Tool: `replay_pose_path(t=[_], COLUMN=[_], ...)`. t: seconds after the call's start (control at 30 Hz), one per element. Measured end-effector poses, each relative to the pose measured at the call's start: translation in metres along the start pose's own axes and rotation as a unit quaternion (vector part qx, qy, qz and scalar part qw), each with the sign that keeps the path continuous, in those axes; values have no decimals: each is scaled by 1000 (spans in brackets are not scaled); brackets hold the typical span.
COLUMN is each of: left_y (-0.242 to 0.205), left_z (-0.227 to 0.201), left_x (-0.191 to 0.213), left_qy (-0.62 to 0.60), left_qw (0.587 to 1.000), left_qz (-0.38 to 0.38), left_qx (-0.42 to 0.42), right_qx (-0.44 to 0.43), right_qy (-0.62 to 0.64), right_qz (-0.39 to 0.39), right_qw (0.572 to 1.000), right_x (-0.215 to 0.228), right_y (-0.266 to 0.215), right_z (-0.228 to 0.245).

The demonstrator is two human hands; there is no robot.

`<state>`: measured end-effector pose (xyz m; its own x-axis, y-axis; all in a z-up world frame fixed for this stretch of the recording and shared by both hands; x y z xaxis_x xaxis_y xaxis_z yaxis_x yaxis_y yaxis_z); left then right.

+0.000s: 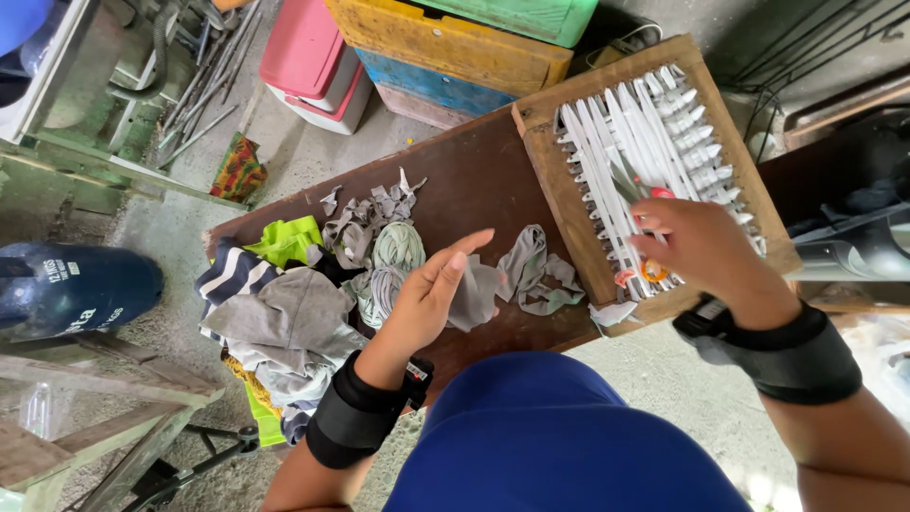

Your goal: Cutting fabric scraps into strips and rolling them into balls.

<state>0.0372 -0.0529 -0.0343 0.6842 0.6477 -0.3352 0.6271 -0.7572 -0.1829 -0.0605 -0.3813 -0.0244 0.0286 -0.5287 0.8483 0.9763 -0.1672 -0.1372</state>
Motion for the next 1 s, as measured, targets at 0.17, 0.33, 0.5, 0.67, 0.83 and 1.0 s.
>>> replay_pose_path(t=[0.17, 0.33, 0.5, 0.67, 0.83, 1.0], left_y=[-2, -17, -51, -85, -70, -55], left_z=[-21, -52, -10, 17, -14, -17], left_x=[-27, -25, 41, 86, 41, 12], left_qy=[29, 150, 167, 64, 96, 31], left_qw=[997, 977, 970, 985, 991, 995], left_qz=[74, 51, -61, -132, -78, 17], left_qx=[-18, -146, -166, -90, -42, -90], right_qx=[264, 340, 165, 31, 74, 144], right_qy=[115, 162, 313, 485, 491, 472], right_qz=[60, 77, 7, -31, 31, 164], right_qw=[956, 923, 935, 873, 868, 854], right_x=[-1, -25, -9, -9, -24, -59], right_y=[11, 23, 28, 28, 26, 18], right_z=[132, 150, 102, 49, 76, 106])
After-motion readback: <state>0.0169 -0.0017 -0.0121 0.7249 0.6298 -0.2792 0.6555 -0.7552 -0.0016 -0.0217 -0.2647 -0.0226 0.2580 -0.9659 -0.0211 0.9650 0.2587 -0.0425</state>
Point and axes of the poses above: each hand's wrist, its own y-axis towards the middle knuckle, its own x-axis out of the back of the hand, z = x × y, the point moved 4 cm from there along y, towards the middle knuckle
